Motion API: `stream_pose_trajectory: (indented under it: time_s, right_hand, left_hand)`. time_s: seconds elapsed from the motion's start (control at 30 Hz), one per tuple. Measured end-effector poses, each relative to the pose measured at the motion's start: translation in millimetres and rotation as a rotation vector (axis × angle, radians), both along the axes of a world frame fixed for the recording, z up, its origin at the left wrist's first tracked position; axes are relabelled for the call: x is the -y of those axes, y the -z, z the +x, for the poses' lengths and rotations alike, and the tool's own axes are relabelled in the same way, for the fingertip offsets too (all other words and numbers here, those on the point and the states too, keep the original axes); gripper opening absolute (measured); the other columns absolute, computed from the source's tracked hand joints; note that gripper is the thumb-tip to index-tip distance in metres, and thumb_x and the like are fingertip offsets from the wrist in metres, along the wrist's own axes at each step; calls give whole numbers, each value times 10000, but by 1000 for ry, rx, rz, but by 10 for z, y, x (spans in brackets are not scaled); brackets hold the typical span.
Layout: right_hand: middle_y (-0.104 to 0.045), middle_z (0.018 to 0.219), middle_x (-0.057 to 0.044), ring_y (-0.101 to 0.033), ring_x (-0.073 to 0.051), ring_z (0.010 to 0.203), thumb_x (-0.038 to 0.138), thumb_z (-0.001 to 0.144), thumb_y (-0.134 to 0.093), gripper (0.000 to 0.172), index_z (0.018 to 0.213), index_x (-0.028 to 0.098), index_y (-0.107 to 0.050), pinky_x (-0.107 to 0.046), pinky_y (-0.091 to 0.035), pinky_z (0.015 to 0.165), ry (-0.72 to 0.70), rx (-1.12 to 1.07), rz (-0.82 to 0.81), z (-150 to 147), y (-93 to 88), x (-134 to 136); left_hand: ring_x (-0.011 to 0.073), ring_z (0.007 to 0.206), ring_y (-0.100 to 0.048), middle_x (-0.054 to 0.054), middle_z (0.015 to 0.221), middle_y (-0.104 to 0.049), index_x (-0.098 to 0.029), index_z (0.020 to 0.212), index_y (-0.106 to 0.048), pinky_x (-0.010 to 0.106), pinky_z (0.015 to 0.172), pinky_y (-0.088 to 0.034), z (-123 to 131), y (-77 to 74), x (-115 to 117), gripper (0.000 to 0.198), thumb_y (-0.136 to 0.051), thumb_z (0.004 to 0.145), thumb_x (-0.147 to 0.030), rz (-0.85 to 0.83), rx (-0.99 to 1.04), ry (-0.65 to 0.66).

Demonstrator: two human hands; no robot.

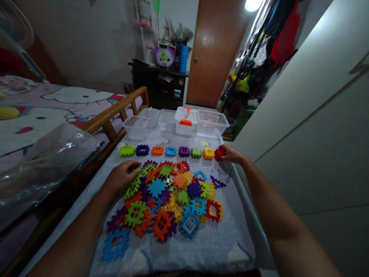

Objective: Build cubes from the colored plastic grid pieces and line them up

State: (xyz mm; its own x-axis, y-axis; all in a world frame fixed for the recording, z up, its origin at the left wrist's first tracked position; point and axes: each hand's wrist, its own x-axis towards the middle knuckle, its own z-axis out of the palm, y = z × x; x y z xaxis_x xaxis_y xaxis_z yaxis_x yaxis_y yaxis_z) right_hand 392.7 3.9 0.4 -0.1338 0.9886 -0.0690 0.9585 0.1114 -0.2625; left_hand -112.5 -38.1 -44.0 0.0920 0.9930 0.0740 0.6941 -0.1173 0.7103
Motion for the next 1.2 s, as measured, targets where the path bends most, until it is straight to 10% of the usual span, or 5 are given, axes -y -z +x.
stream_pose_trajectory:
  time_s: [0.47, 0.6, 0.77, 1.2]
  right_hand:
    - [-514, 1352, -148, -471, -345, 1279, 307, 648, -768, 778, 1366, 197, -489, -515, -369, 1088, 109, -132, 246, -82, -58, 209]
    - [-550, 1314, -149, -575, -310, 1146, 311, 752, -690, 637, 1356, 216, -509, -494, -478, 975, 67, -276, 320, -382, -136, 575]
    - [-690, 1070, -96, -657, -224, 941, 271, 801, -651, 402, 1196, 200, -621, -374, -542, 811, -116, -362, 18, -983, -73, 928]
    - [-625, 966, -76, -577, -215, 919, 245, 837, -627, 179, 1003, 186, -661, -350, -454, 859, -291, -231, 41, -1660, 148, 968]
  left_hand:
    - [277, 956, -684, 90, 1049, -735, -192, 971, -710, 369, 887, -538, -23, 44, -16, 536, -587, 679, -624, -3, 6, -7]
    - [280, 965, -679, 86, 1044, -737, -205, 959, -715, 366, 884, -538, 3, 2, 3, 528, -591, 669, -629, -4, 1, -11]
    - [268, 947, -685, 80, 1022, -739, -197, 960, -706, 368, 908, -530, 16, 12, 17, 502, -592, 689, -604, 3, 25, 12]
    - [255, 944, -672, 100, 1058, -726, -164, 1035, -698, 381, 902, -524, 47, -23, 66, 537, -601, 729, -595, 15, 105, 5]
